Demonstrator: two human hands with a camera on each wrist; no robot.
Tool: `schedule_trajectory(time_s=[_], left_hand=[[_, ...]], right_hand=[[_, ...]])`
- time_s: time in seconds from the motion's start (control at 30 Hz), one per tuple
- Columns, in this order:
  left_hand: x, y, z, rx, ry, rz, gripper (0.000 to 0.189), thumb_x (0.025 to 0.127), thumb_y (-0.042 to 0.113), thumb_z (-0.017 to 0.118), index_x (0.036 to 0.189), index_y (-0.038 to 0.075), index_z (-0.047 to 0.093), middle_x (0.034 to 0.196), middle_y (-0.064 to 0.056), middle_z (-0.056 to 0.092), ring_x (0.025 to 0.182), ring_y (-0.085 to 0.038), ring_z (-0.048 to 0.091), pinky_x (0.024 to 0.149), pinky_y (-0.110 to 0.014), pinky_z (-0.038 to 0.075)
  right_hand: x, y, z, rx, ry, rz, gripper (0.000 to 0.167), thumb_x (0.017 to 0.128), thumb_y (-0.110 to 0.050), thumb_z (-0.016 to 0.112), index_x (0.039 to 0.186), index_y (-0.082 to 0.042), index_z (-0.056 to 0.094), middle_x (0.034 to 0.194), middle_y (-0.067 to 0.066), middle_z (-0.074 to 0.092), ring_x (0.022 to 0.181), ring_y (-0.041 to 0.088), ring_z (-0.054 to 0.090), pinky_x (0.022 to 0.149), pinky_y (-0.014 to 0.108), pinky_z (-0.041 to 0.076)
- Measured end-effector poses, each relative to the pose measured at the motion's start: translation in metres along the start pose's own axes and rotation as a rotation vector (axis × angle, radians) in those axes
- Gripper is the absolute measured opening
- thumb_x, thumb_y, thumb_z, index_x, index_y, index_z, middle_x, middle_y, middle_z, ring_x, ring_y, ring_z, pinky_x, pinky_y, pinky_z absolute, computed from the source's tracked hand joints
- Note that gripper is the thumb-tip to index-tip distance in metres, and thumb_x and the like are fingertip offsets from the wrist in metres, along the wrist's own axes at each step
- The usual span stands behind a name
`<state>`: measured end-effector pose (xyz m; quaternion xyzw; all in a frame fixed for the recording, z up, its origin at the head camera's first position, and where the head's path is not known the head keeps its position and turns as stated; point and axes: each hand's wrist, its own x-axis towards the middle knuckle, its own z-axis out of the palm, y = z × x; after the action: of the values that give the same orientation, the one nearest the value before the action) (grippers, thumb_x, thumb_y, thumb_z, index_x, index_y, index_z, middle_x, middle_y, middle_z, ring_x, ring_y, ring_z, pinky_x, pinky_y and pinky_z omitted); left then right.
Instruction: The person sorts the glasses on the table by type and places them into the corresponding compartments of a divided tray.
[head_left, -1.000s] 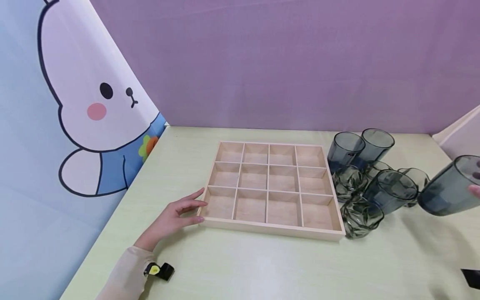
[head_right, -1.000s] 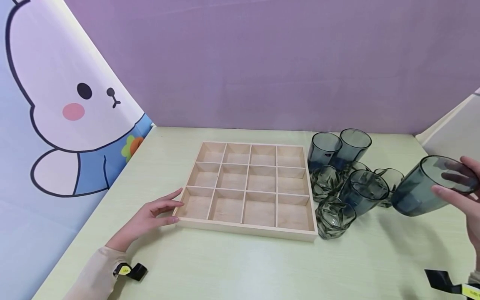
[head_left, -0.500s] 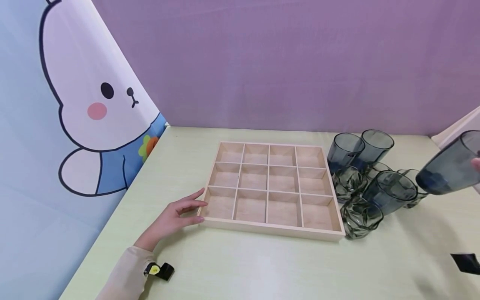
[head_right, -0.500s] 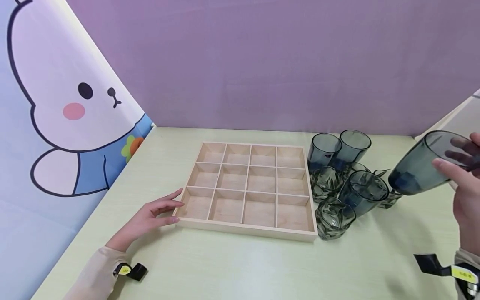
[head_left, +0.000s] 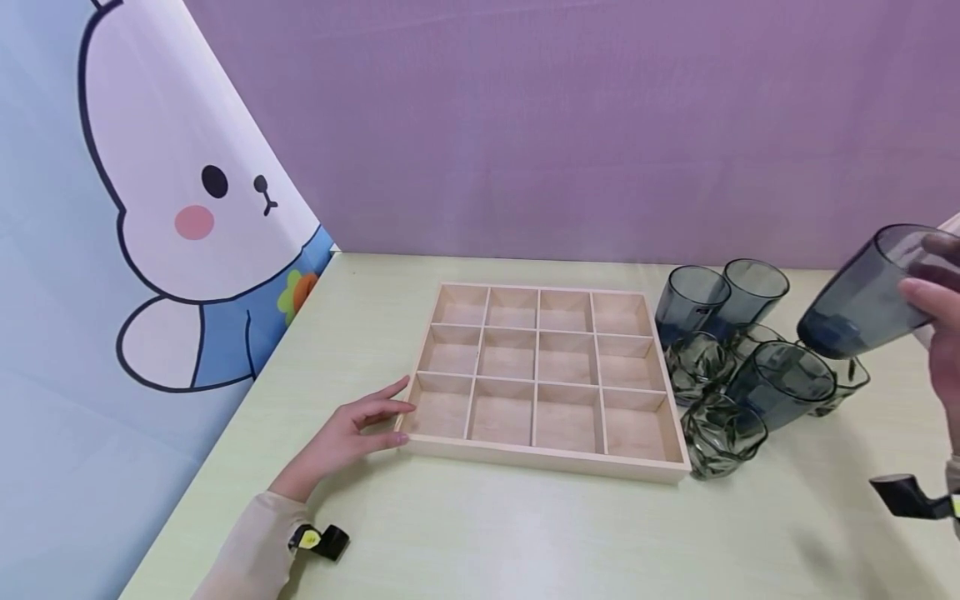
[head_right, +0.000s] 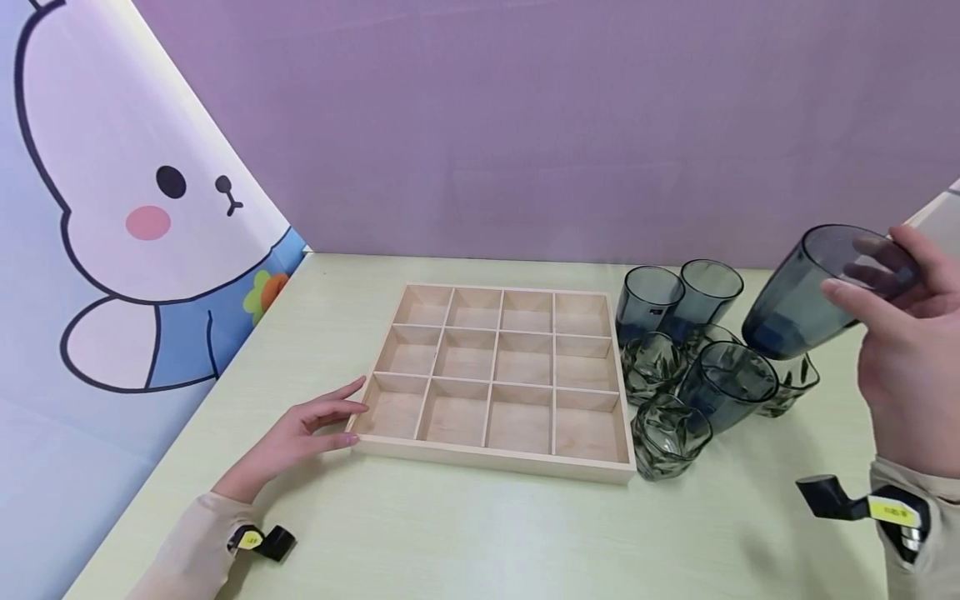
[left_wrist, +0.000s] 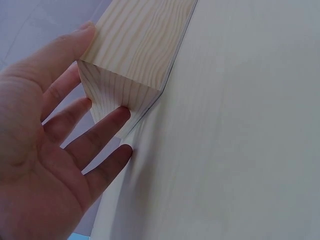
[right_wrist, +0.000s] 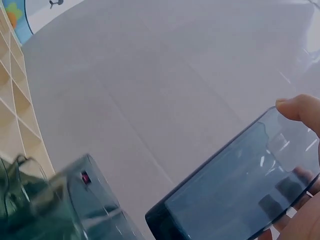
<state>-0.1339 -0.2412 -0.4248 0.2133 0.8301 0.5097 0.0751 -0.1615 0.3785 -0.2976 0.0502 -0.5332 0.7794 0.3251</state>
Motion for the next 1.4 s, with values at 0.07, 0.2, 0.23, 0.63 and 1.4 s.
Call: schedule_trajectory(time_s=[0.07, 0.2, 0.23, 0.63, 1.4], left_hand=[[0.0, 0.0, 0.0, 0.001, 0.0, -0.002, 0.04, 0.087, 0.011, 0.078, 0.124, 0.003, 0.068, 0.156, -0.012, 0.038, 0.134, -0.035, 0.047, 0.105, -0.032, 0.043], [0.0, -0.001, 0.0, 0.002, -0.001, -0.004, 0.04, 0.087, 0.011, 0.078, 0.125, 0.003, 0.068, 0.156, -0.011, 0.038, 0.134, -0.035, 0.047, 0.106, -0.038, 0.042], [0.0, -0.001, 0.0, 0.005, -0.001, -0.005, 0.04, 0.087, 0.011, 0.078, 0.125, 0.003, 0.068, 0.156, -0.011, 0.038, 0.134, -0.035, 0.047, 0.106, -0.04, 0.042], [0.001, -0.001, 0.0, 0.002, -0.022, -0.004, 0.04, 0.087, 0.01, 0.077, 0.125, 0.003, 0.068, 0.157, -0.013, 0.036, 0.138, -0.037, 0.041, 0.107, -0.05, 0.038], [0.002, 0.001, -0.002, -0.027, -0.048, -0.016, 0.039, 0.088, 0.011, 0.076, 0.124, 0.001, 0.067, 0.157, -0.013, 0.034, 0.137, -0.036, 0.041, 0.103, -0.02, 0.038]], right_hand=[[-0.004, -0.001, 0.017, 0.128, 0.014, -0.008, 0.057, 0.078, 0.033, 0.049, 0.124, 0.002, 0.059, 0.121, 0.014, 0.057, 0.106, 0.021, 0.053, 0.078, 0.015, 0.048], [-0.012, -0.002, 0.04, 0.305, -0.057, -0.006, 0.055, 0.075, 0.037, 0.057, 0.124, 0.011, 0.056, 0.114, 0.022, 0.066, 0.096, 0.026, 0.066, 0.074, 0.024, 0.057], [-0.015, -0.002, 0.044, 0.319, -0.086, 0.008, 0.056, 0.075, 0.036, 0.058, 0.126, 0.012, 0.055, 0.114, 0.022, 0.067, 0.096, 0.026, 0.067, 0.076, 0.025, 0.057], [-0.028, 0.007, 0.09, 0.303, -0.27, 0.142, 0.06, 0.078, 0.038, 0.049, 0.13, 0.011, 0.056, 0.115, 0.02, 0.068, 0.096, 0.026, 0.068, 0.076, 0.028, 0.058], [-0.046, 0.041, 0.157, -0.049, -0.489, 0.324, 0.065, 0.079, 0.023, 0.069, 0.135, -0.009, 0.06, 0.116, -0.001, 0.07, 0.11, 0.014, 0.058, 0.082, 0.019, 0.053]])
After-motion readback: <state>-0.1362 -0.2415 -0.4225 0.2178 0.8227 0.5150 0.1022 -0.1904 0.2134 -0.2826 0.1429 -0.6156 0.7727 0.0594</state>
